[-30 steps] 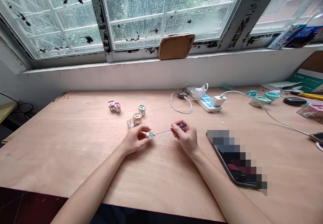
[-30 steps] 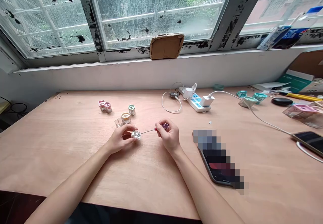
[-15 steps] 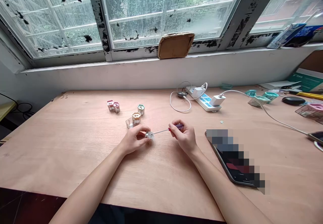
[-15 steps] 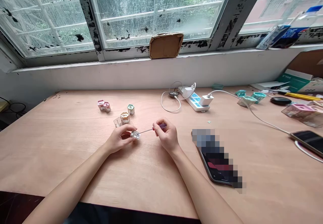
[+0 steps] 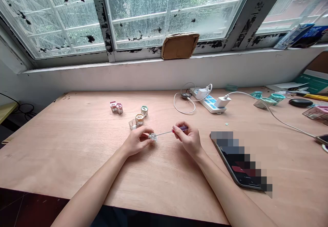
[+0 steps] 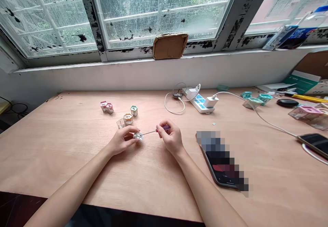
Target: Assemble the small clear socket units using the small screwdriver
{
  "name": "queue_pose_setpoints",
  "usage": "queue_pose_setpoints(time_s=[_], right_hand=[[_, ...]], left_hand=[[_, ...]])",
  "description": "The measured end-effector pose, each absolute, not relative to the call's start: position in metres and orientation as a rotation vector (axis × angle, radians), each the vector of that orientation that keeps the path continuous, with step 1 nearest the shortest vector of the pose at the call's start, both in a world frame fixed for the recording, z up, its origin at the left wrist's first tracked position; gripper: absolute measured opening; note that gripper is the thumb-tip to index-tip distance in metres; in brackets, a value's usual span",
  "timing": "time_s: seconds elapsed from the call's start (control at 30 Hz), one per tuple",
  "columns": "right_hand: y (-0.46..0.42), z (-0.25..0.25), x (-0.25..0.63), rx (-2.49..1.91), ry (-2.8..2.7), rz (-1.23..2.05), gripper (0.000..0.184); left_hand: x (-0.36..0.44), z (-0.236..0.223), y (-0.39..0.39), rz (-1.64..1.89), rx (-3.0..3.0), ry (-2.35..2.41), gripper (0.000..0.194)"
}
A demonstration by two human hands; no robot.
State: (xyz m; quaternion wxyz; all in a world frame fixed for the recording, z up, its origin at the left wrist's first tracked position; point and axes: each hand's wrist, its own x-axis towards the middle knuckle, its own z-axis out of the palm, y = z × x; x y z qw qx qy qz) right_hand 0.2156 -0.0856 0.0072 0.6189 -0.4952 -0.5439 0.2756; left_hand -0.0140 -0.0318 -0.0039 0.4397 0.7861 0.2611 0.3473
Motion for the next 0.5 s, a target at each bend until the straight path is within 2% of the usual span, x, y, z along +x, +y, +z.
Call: queue_pose_setpoints(time_s=[0.27,0.5], right_hand=[[-0.0873,0.0081,0.2145,-1.183,-1.253,0.617,0.032],[-0.0841,0.0042,0.2137,-1.191,-1.285,0.622,0.034]], left_hand=[[-0.0128,-0.0028,-0.032,0.871,2.008,0.628,0.027],[-0.0133,-0.001,-0.03,0.862,2.294,0.658,0.017]])
